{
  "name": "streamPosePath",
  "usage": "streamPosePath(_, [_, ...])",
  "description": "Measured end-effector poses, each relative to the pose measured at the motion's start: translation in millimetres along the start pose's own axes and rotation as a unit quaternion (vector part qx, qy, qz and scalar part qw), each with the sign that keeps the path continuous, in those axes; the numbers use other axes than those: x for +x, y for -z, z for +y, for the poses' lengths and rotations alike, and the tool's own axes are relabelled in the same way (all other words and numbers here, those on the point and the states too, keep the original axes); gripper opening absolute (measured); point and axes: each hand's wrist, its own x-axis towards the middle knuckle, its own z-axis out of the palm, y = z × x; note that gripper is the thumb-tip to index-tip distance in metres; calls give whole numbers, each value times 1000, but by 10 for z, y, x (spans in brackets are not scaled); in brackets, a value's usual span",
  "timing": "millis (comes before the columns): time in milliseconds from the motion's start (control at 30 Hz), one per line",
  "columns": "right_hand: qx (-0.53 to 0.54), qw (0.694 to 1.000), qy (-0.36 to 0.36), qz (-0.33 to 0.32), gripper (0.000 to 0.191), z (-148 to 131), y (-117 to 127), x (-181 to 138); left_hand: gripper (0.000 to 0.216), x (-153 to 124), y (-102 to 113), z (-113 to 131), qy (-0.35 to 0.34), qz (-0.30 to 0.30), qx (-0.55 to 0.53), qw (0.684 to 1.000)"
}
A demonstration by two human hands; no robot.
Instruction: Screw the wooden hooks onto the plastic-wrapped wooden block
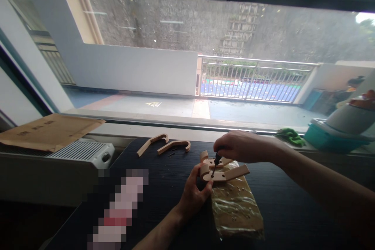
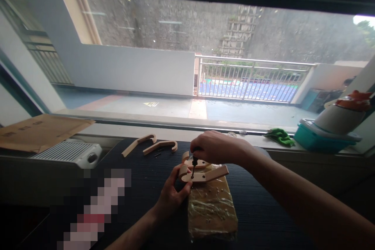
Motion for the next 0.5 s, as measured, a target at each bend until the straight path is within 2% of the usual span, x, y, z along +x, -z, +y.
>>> streamPosePath(200, [-15, 999, -21, 19, 26, 8, -33, 20, 42, 5, 4, 28, -3, 7, -4, 1000])
streamPosePath(500, [-14, 1000, 7, -9, 22, -27, 63, -17, 42, -2, 6, 2, -6, 8, -2, 1000])
